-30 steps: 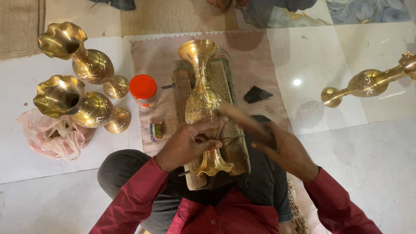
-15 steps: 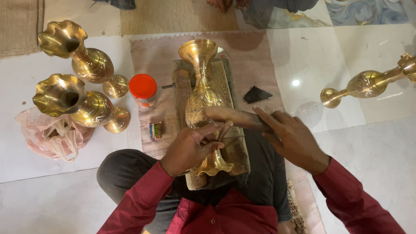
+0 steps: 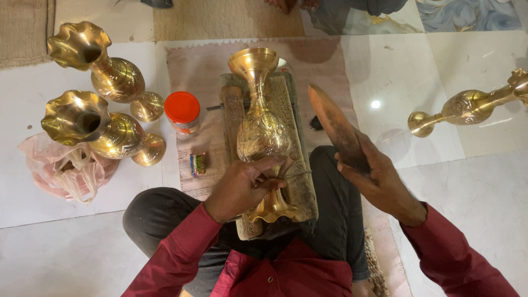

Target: The person sits on the floor with a brass vase clamped in a wooden holder and engraves decorative patterns into its surface, holding a chisel against the metal and striking it with a wooden mallet. The person repositions the chisel around the vase body and base to continue the pattern.

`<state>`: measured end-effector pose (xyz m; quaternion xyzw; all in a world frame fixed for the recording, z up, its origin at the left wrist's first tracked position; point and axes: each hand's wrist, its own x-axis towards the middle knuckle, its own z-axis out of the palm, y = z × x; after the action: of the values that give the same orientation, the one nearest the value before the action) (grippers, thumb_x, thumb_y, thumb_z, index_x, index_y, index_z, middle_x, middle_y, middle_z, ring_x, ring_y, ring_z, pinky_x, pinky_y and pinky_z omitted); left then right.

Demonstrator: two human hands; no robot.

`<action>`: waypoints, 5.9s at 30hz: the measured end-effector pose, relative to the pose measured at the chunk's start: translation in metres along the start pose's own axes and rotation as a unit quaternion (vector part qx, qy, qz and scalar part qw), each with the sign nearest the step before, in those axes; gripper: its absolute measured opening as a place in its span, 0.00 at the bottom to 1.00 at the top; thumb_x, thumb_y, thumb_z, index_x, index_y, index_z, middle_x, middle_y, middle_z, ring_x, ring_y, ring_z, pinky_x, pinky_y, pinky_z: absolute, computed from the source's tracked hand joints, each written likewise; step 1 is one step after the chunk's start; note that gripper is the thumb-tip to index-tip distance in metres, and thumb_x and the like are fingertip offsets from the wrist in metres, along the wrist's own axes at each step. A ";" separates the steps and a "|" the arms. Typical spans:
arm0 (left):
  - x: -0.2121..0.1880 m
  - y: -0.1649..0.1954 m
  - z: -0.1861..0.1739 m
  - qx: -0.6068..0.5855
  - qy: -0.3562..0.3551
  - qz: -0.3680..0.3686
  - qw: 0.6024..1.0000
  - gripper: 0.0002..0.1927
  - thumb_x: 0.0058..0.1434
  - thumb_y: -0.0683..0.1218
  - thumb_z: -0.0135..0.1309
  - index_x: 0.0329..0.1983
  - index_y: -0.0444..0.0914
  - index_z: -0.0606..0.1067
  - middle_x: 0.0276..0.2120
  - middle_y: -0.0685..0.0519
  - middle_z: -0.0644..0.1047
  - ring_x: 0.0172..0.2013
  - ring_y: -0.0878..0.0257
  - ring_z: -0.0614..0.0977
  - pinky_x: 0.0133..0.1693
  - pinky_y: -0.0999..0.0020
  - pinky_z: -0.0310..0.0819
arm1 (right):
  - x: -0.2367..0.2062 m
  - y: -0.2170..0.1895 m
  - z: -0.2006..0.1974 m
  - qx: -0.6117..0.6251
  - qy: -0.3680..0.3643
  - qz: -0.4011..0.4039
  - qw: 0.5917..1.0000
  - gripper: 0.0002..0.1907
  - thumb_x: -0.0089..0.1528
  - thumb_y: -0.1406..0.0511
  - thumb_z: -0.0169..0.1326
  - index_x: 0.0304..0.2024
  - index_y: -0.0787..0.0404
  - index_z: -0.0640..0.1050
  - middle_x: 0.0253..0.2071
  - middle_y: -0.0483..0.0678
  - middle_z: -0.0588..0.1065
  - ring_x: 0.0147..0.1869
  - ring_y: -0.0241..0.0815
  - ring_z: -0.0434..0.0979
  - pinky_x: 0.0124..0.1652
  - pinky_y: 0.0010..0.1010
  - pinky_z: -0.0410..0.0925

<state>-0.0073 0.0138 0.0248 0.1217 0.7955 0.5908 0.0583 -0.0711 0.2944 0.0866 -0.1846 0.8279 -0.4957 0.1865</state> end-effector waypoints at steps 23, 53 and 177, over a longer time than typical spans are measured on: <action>0.004 -0.008 -0.008 -0.021 -0.063 0.021 0.998 0.23 0.62 0.43 0.64 0.61 0.42 0.75 0.35 0.46 0.86 0.32 0.63 0.89 0.36 0.68 0.84 | -0.009 0.001 0.002 -0.324 0.051 -0.187 0.926 0.40 0.59 0.73 0.56 0.73 0.53 0.61 0.46 0.49 0.76 0.50 0.43 0.77 0.47 0.42 0.71; 0.006 -0.020 -0.012 -0.111 -0.100 0.028 0.988 0.25 0.62 0.34 0.59 0.63 0.39 0.73 0.39 0.48 0.86 0.41 0.65 0.88 0.42 0.70 0.84 | -0.026 0.012 0.009 -0.322 0.089 -0.115 0.936 0.34 0.61 0.73 0.55 0.69 0.49 0.66 0.45 0.51 0.75 0.48 0.47 0.77 0.48 0.41 0.68; -0.025 -0.074 0.009 -0.238 0.004 0.067 0.969 0.21 0.62 0.26 0.48 0.57 0.34 0.73 0.52 0.49 0.81 0.49 0.60 0.86 0.54 0.66 0.82 | 0.019 -0.072 -0.014 -0.227 -0.015 -0.023 0.974 0.35 0.63 0.70 0.55 0.70 0.37 0.65 0.54 0.39 0.72 0.55 0.35 0.77 0.55 0.41 0.71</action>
<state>0.0097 -0.0044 -0.0498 0.1554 0.6225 0.7659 0.0427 -0.0853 0.2643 0.1542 -0.2486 0.9114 -0.2964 0.1405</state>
